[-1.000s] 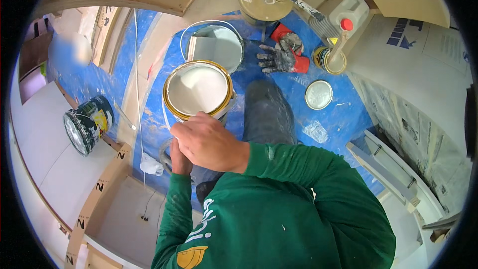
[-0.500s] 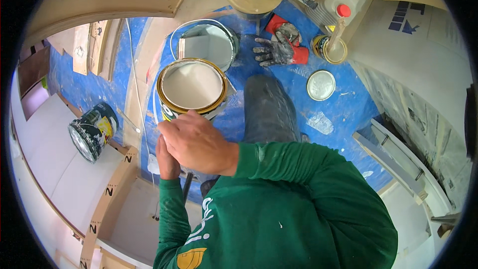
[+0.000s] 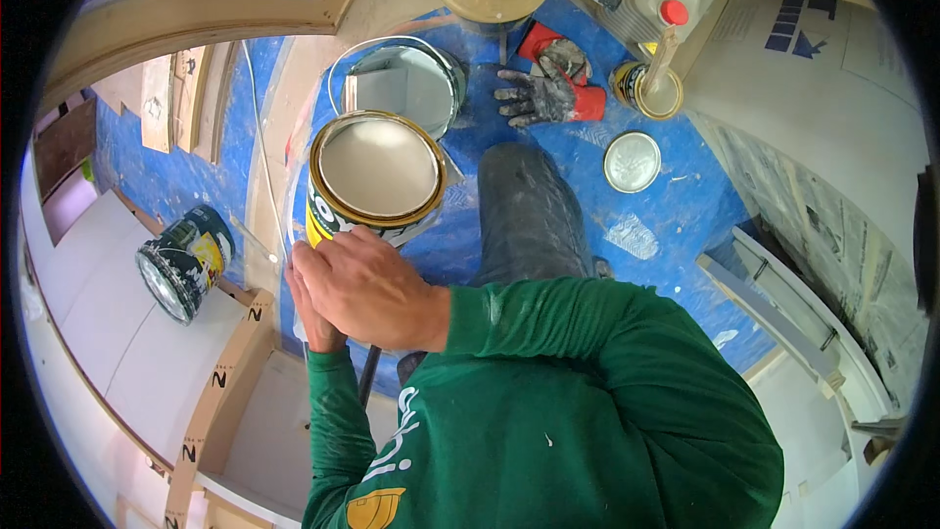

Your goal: The person opens a bucket lid, handles a roll of tape, and uses a putty knife to mix white paint inside a can.

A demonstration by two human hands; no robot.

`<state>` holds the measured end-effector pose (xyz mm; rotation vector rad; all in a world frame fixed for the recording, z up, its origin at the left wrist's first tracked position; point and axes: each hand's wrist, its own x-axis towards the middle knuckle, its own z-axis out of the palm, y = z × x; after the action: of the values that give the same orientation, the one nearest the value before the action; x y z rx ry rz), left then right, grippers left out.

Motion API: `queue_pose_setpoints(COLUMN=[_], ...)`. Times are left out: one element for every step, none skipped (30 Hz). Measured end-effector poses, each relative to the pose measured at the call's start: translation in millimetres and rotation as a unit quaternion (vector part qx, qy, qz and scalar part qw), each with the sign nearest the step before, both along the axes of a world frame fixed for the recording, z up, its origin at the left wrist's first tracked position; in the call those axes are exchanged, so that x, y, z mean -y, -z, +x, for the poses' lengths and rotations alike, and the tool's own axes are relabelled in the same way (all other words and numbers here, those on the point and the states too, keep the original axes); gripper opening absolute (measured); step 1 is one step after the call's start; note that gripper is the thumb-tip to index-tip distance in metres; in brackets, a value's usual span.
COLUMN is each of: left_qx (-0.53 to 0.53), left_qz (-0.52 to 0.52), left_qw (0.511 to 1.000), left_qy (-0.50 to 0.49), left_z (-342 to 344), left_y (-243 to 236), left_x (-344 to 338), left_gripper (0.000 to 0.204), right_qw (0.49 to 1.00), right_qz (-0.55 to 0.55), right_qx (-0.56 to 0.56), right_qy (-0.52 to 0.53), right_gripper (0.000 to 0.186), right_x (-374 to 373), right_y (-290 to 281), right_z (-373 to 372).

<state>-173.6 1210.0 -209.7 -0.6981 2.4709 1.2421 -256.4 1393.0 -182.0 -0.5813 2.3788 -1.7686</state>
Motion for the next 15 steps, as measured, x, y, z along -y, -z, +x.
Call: queue_pose_setpoints(left_qx=[-0.017,-0.034,-0.029,-0.026,-0.022,-0.02,-0.018,-0.016,-0.013,-0.009,-0.006,0.004,0.014,0.025,0.031], left_qz=[-0.06,-0.119,-0.094,-0.068,-0.043,0.023,0.088,0.153,0.217,0.277,0.335,0.337,0.341,0.345,0.33], left_qw=[0.997,0.986,0.991,0.995,0.998,0.999,0.993,0.979,0.959,0.93,0.894,0.89,0.887,0.884,0.889], left_qy=[0.054,0.108,0.085,0.063,0.04,-0.019,-0.075,-0.13,-0.184,-0.242,-0.299,-0.306,-0.31,-0.313,-0.316], left_z=[4.6,6.7,7.1,4.8,2.4,0.6,-3.5,-7.8,-12.3,-11.7,-11.7,-13.2,-18.2,-20.8,-21.4], left_y=[2.2,3.2,2.5,-1.5,-5.7,-9.1,-11.8,-14.5,-17.2,-21.9,-26.9,-33.9,-40.4,-43.3,-42.8], left_x=[1.7,2.0,0.2,-5.0,-9.8,-13.1,-15.8,-18.5,-21.2,-24.4,-28.1,-33.1,-38.1,-40.8,-40.4], left_gripper=[0.049,0.052,0.055,0.057,0.06,0.061,0.062,0.062,0.063,0.064,0.065,0.065,0.066,0.066,0.064], right_qw=[1.0,1.0,1.0,1.0,1.0,0.999,0.999,0.999,0.999,0.998,0.998,0.997,0.997,0.997,0.997], right_qz=[0.004,0.007,0.011,0.012,0.014,0.015,0.022,0.028,0.035,0.039,0.043,0.047,0.046,0.045,0.043], right_qx=[0.004,0.008,0.012,0.006,0.0,-0.007,-0.004,-0.001,0.003,-0.009,-0.021,-0.032,-0.027,-0.023,-0.018], right_qy=[-0.006,-0.011,-0.017,-0.021,-0.025,-0.029,-0.032,-0.035,-0.037,-0.04,-0.041,-0.043,-0.049,-0.055,-0.061], right_gripper=[0.033,0.036,0.039,0.041,0.044,0.046,0.047,0.047,0.047,0.047,0.047,0.047,0.047,0.048,0.048], right_x=[0.8,1.6,2.3,3.5,4.8,6.5,9.6,14.0,17.8,21.3,24.2,25.7,24.8,23.6,22.7], right_y=[-0.6,-1.7,-2.0,-1.6,-0.8,0.1,2.0,4.7,7.8,10.2,12.3,14.4,15.3,16.0,17.0], right_z=[0.8,1.5,1.8,1.5,1.3,1.3,1.1,2.0,2.4,5.8,8.7,12.3,12.9,13.6,14.4])
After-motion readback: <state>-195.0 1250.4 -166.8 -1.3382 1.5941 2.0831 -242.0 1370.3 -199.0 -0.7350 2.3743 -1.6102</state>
